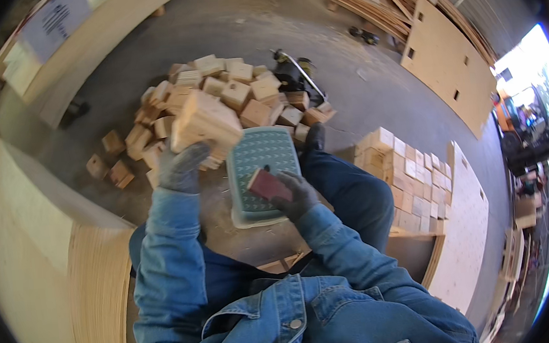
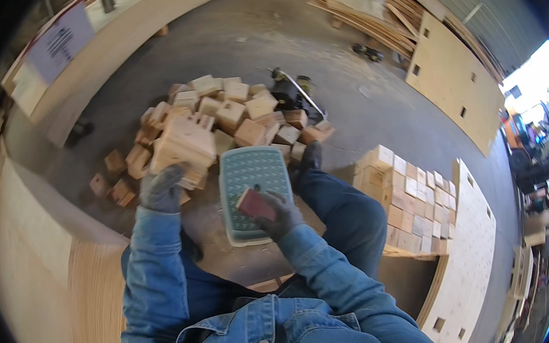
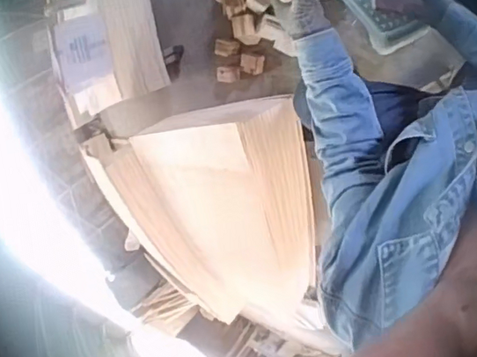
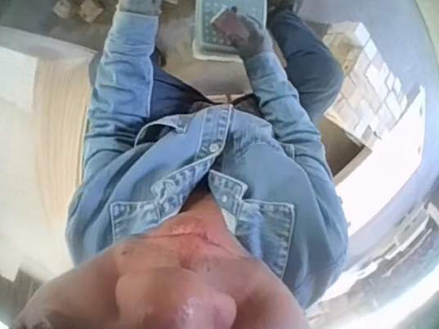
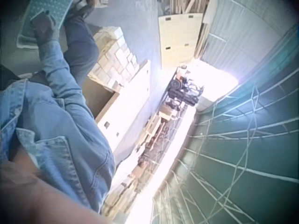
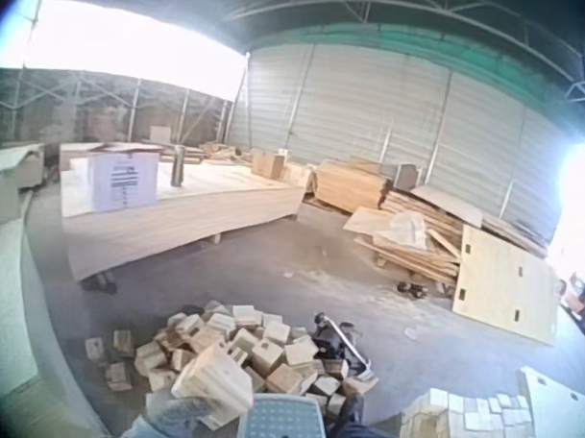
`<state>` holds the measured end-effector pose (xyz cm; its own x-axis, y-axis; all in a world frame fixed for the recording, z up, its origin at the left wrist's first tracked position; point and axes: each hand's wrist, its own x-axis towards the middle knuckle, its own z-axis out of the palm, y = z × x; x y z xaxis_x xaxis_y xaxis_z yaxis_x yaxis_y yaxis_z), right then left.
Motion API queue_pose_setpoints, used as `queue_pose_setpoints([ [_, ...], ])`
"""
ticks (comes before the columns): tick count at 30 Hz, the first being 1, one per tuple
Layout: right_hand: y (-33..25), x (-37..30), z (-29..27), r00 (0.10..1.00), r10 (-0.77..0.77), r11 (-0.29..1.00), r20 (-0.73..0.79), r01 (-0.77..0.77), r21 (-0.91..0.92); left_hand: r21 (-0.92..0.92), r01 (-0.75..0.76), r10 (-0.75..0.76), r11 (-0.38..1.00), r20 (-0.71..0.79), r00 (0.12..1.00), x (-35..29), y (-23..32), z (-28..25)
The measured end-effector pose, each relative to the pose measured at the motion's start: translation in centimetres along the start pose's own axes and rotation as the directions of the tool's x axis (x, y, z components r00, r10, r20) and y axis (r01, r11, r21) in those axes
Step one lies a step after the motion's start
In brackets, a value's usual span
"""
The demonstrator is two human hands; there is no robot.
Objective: The person sits on a low stool and sands small wooden blocks one by one using a sanding block. They pick up blocks from a pile, sand the surfaces, and place the finished pieces onto a nearby stack.
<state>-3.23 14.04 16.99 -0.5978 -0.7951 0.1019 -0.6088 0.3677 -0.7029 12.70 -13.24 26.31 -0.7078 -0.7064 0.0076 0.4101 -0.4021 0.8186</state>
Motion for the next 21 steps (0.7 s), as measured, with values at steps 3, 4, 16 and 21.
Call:
queue_pose_setpoints([
  [3, -2.4, -0.7, -2.0, 0.997, 0.071, 0.993, 0.026, -0.074, 0.091, -0.112, 0.096, -0.078, 0.989, 0.15, 0.986, -0.8, 0.1, 0.6],
  [4, -2.7, -0.6, -2.5, 0.997, 0.067, 0.993, 0.037, -0.07, 0.093, -0.141, 0.101, -0.074, 0.985, 0.189, 0.979, -1.0, 0.2, 0.8],
  [16, -7.2, -1.2, -6.3, 0.982, 0.062, 0.571, 0.177, -0.18, 0.801, -0.048, 0.155, -0.126, 0.987, 0.38, 0.916, -1.8, -0.3, 0.4],
  [21, -7.6, -1.9, -5.3, 0.918, -0.03, 0.11, 0.395, -0.39, 0.914, 0.037, 0.08, -0.088, 0.996, 0.458, 0.884, -2.9, 0.9, 1.6],
])
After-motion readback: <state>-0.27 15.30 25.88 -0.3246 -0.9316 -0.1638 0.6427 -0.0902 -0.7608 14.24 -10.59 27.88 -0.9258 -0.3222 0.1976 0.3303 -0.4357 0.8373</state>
